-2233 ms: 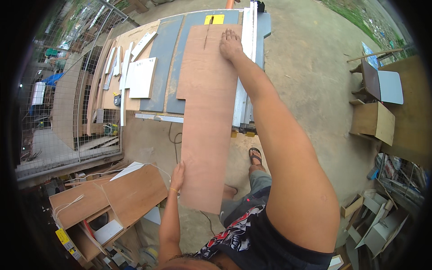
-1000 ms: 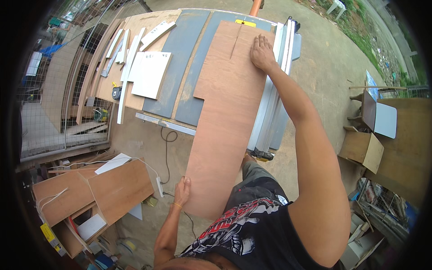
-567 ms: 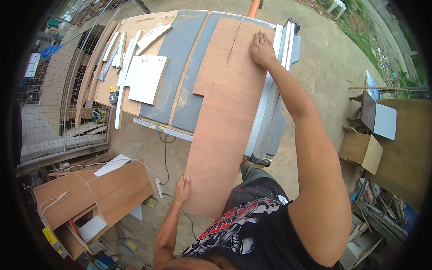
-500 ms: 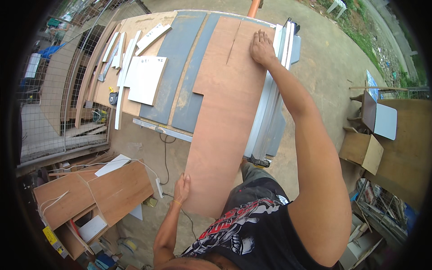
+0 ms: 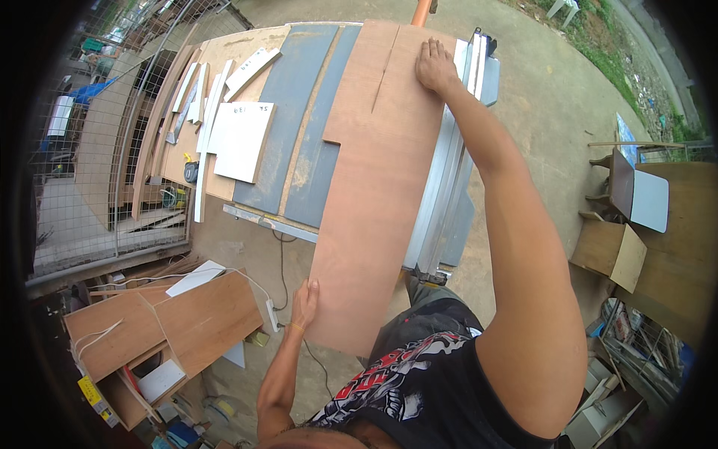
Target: The person picks up a large sheet of plywood, carries it to a table saw, and cuts it into smaller pieces. The person then picks up a smaller white board and cuts it on the table saw.
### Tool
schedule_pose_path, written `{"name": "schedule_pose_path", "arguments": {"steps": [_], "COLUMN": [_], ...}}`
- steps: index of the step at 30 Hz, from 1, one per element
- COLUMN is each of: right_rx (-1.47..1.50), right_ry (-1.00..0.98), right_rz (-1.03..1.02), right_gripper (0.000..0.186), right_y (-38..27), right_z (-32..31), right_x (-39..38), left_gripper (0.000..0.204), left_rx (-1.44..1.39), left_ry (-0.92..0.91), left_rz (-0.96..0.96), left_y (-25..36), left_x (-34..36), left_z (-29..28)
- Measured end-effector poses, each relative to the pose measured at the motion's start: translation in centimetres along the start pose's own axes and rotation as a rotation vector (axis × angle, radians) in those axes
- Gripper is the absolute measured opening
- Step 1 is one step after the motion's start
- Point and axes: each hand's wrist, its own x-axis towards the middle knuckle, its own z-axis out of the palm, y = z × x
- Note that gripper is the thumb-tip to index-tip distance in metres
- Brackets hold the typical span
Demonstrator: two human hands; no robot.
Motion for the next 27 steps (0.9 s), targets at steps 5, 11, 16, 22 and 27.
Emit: {"name": "schedule_pose_path", "arguments": {"steps": [5, 11, 16, 22, 27], "right_rx": [0.067, 0.050, 0.038, 0.042, 0.034], "right_ry": [-0.024, -0.018, -0.031, -0.026, -0.016], "right_rz": [0.039, 0.051, 0.047, 0.069, 0.070], "right_gripper": [0.058, 0.059, 0.059, 0.059, 0.059], "right_y": [0.6, 1.8, 2.1, 3.6, 3.5], "right_z": [0.4, 1.1, 1.2, 1.9, 2.1], "right_x": [1.3, 3.5, 4.8, 6.9, 7.6], "left_gripper": [0.052, 0.054, 0.053, 0.053, 0.052], "left_rx": [0.022, 0.035, 0.014, 0.003, 0.006], "left_ry": [0.005, -0.001, 0.029, 0.024, -0.001], "left_rz": [-0.012, -0.010, 0.004, 0.009, -0.041], "left_y": [0.4, 1.0, 2.1, 3.8, 4.8], "left_x": [1.2, 2.9, 4.0, 5.8, 6.7], "left_z": [0.4, 0.6, 0.8, 0.7, 0.7]}}
